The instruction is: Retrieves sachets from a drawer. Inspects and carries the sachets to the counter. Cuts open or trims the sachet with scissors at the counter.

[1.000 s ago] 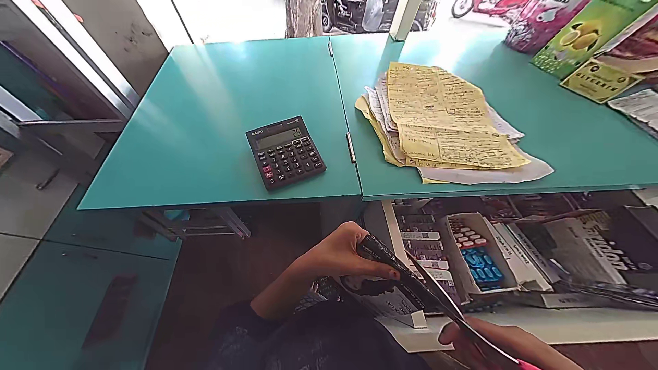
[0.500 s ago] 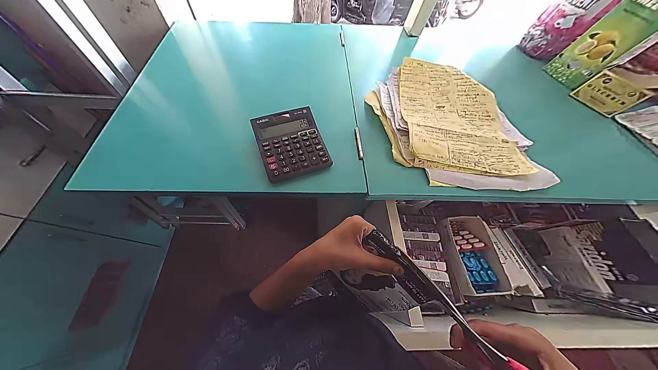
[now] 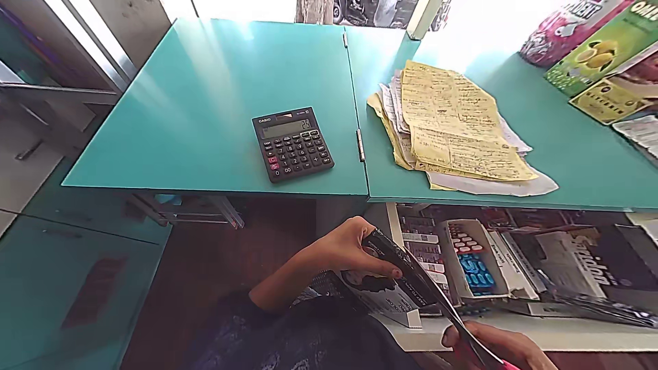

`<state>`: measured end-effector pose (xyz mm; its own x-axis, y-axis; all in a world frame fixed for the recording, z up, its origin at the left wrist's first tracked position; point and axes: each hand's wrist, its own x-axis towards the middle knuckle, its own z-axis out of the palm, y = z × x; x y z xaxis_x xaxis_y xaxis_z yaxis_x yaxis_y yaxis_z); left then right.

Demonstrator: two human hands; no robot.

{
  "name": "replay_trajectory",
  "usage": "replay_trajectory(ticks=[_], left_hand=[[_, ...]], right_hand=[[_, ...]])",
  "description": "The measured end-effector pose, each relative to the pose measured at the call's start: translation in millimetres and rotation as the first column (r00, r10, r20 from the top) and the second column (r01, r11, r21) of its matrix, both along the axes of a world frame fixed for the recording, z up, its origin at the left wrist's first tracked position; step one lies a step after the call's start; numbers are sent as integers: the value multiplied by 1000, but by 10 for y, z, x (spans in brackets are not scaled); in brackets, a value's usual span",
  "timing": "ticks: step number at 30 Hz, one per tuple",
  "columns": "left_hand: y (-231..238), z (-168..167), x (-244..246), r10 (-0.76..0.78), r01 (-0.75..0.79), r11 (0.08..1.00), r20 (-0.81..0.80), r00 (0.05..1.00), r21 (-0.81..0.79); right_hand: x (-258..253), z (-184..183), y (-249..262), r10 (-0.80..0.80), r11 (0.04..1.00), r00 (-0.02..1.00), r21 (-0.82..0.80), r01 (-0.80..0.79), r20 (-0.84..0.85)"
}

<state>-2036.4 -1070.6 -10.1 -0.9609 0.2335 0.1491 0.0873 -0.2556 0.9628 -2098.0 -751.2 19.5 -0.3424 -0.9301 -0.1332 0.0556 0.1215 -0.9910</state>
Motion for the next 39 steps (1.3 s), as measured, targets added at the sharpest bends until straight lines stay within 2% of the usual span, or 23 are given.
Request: replay_trajectory(ticks=[13,22,30,37,39], left_hand=[[58,-6,-13,-30,27,998,45,999,54],[12,-67,-49,-64,62,997,32,997,40],[16,-66,-92,-105,104,994,20,994,45],[-11,-122,-79,-131,131,989,-7,991,65],[-36,-145,-61,-85,85,995,-10,996,49]], right_hand=[[-18,9,-102,67,998,995,25,-66,-74],[-41,41,-52,31,998,999,60,-29,-27],[-35,-21,-131,83,997,996,10,-83,-14],[-21,6,-87,27,998,999,59,-25,-19],[-8,10,-41,19,997,1000,77,-18,-15]])
